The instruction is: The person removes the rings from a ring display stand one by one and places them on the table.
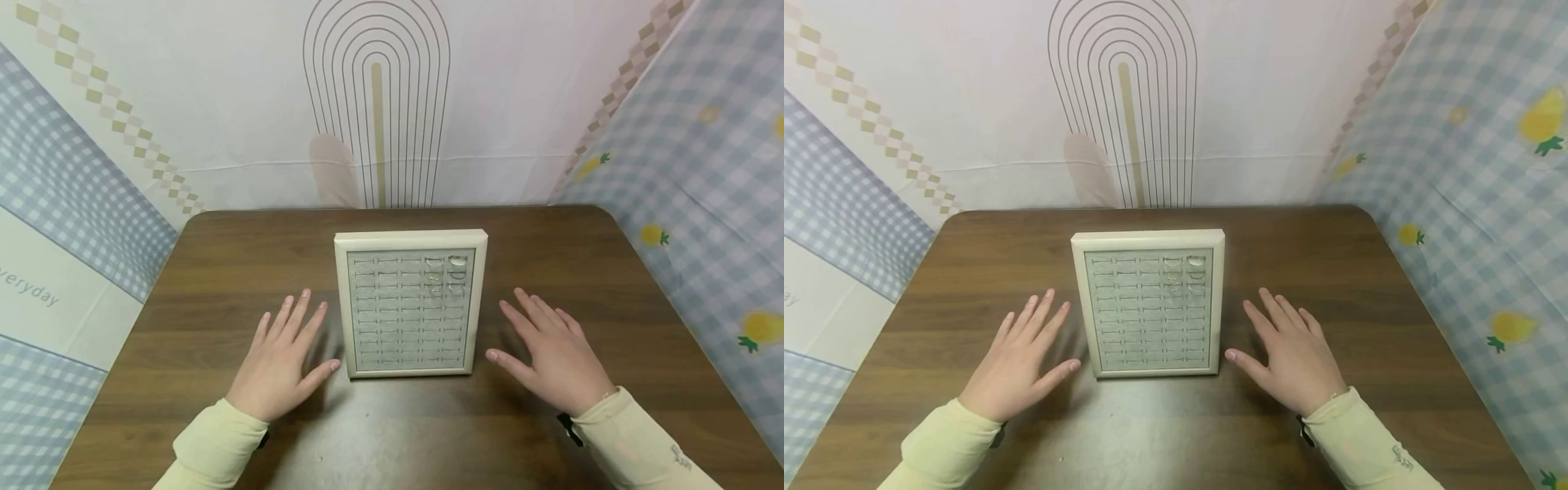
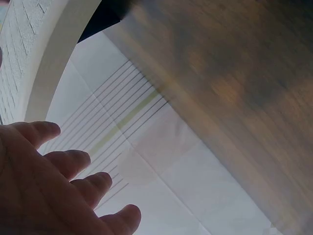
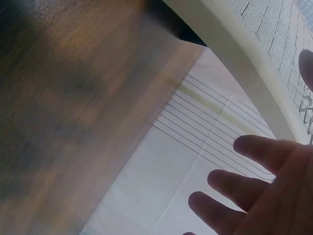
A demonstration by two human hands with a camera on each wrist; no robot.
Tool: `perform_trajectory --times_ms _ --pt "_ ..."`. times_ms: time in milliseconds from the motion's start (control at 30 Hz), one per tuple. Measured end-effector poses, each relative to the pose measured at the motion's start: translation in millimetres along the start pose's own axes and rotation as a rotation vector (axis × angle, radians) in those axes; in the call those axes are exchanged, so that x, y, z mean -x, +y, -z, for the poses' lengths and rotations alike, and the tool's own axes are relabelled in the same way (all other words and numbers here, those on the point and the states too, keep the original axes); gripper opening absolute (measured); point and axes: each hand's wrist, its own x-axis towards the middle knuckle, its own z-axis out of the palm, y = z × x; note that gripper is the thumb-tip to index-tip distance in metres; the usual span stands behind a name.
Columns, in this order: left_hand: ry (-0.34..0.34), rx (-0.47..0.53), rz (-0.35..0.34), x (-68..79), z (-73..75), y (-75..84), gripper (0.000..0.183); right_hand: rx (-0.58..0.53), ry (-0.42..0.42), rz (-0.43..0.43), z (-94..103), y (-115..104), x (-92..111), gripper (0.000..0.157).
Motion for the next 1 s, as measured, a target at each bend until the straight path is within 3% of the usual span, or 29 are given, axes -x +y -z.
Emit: perform_trajectory --times_ms 333,533,733,833,1000 --pt "-0.011 0.05 0.015 0.9 -4.6 -2.4 0.084 -0.067 0.2 0.051 -0.6 -1.6 -6.8 0.07" --pt "-0.03 0.263 0.027 0.5 -12.2 -5.9 0.082 -0.115 0.345 0.123 0.8 -4.5 -11.7 0.063" --pt "0.013 0.435 0.011 -3.6 -21.4 -4.5 0.082 -0.152 0.495 0.179 1.5 -9.3 -18.8 0.067" --pt "0.049 0.512 0.029 -5.0 -26.3 -2.2 0.082 -0.161 0.52 0.187 1.3 -11.4 -22.6 0.065" --pt "0.074 0.724 0.053 -8.7 -33.5 1.4 0.085 -0.183 0.517 0.179 1.1 -14.0 -28.8 0.059"
